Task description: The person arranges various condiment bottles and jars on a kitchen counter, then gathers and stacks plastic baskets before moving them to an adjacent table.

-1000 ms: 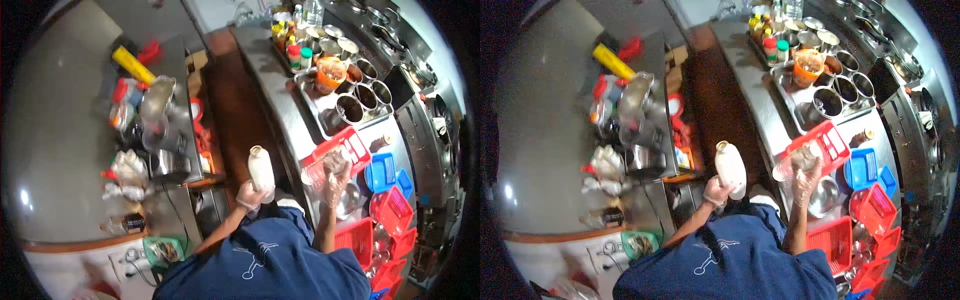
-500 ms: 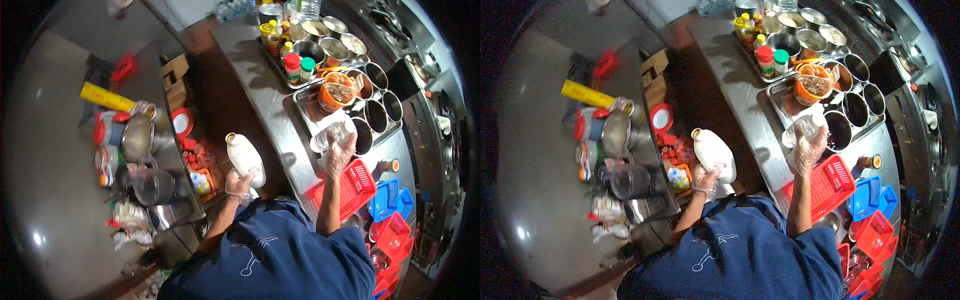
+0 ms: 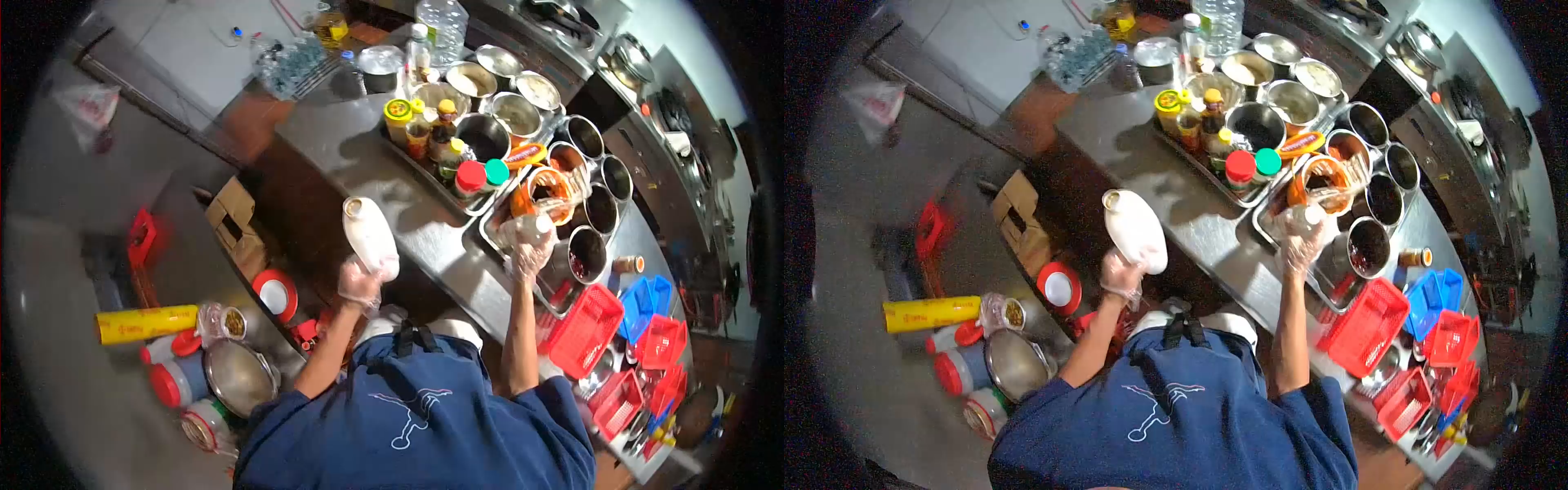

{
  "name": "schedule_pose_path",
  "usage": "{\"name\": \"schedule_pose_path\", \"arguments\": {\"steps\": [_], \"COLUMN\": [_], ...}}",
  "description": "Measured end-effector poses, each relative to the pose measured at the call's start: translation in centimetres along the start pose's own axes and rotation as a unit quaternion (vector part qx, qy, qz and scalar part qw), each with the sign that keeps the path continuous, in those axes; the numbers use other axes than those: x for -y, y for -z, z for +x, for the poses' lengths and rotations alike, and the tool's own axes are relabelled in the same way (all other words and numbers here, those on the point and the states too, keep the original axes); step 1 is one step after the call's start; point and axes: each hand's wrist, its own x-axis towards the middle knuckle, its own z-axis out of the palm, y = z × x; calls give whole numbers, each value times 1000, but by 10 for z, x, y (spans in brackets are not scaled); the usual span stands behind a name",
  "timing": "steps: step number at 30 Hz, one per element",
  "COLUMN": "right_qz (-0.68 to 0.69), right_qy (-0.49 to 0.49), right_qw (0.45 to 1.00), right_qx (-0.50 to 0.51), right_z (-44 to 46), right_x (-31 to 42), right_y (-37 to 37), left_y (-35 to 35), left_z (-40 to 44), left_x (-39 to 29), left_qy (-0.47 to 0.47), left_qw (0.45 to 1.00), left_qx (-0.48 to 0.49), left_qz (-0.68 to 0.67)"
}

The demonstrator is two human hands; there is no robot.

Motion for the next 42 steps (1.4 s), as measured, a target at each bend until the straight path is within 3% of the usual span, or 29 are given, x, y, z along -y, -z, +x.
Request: {"name": "schedule_pose_path", "arguments": {"steps": [1, 3, 5, 6, 7, 9, 11, 13, 14, 15, 17, 18, 19, 21, 23, 24, 25, 26, 27, 28, 29, 31, 32, 34, 35, 37, 39, 41, 42], "right_qz": [67, 57, 24, -23, -69, 73, 73, -77, 50, -13, 37, -22, 8, -66, 4, -120, -127, -165, -200, -156, -166, -276, -90, -3, 11, 13, 18, -36, -37], "right_qy": [11, 5, -25, -17, -9, -55, -57, 82, 39, 56, 77, 5, 4, 57, -28, 43, 38, -58, -154, -195, -118, -132, -136, -162, -162, -182, -173, -201, -203], "right_qw": [998, 998, 999, 999, 997, 995, 995, 993, 998, 998, 996, 1000, 1000, 996, 998, 989, 988, 979, 959, 956, 963, 925, 953, 947, 945, 931, 922, 905, 899], "right_qx": [-6, -23, -31, -34, -34, -40, -27, -21, -27, -18, 15, -3, 15, -2, -59, -76, -81, -103, -130, -157, -179, -227, -257, -278, -284, -317, -347, -373, -387], "right_z": [-2, -4, -10, -9, -6, -3, -3, -2, 0, 1, 4, 1, 1, 1, -6, -11, -13, -17, -24, -28, -31, -48, -53, -73, -82, -105, -126, -143, -151], "right_x": [-14, -5, 15, 17, 17, 7, -12, -23, -10, 2, -10, -20, 5, -10, -31, -24, -22, -21, -20, -12, -14, -10, -5, 7, 9, 16, 19, 35, 34], "right_y": [-5, -13, -16, -18, -21, -34, -36, -24, -38, -38, -34, -32, -35, -34, -42, -47, -52, -55, -55, -62, -67, -74, -83, -86, -84, -80, -74, -65, -60], "left_y": [7, 10, 20, 16, 14, 16, 22, 19, 24, 23, 28, 25, 27, 25, 20, 22, 26, 24, 27, 25, 19, 12, 14, 19, 24, 31, 39, 41, 46], "left_z": [17, 59, 89, 102, 112, 138, 166, 195, 219, 237, 266, 287, 309, 352, 363, 375, 382, 395, 393, 389, 388, 401, 400, 415, 409, 395, 393, 377, 367], "left_x": [-18, -16, -18, -12, -45, -22, 3, -5, 8, 24, 22, 39, 60, 88, 53, 59, 73, 90, 108, 76, 56, 101, 100, 129, 104, 67, 62, 33, 30], "left_qy": [89, 18, 25, 11, -2, -54, 13, 23, -42, -46, 0, -6, -8, 30, -6, 16, 45, -89, -87, -32, 22, 35, 34, 34, -84, -187, -231, -197, -233], "left_qw": [994, 992, 997, 1000, 999, 996, 985, 992, 968, 969, 984, 987, 989, 993, 998, 997, 993, 974, 971, 985, 992, 987, 987, 988, 969, 948, 902, 892, 874], "left_qx": [27, 48, 22, 10, -3, -31, -66, -100, -112, -112, -84, -96, -76, -19, 28, 62, 99, 102, 122, 117, 111, 155, 155, 151, 156, 151, 133, 143, 106], "left_qz": [-63, -114, 75, 12, 50, 69, 158, 73, 218, 214, 160, 130, 130, 117, 58, 47, 42, 184, 184, 124, 63, -21, 4, -4, 174, 211, 340, 380, 414]}}
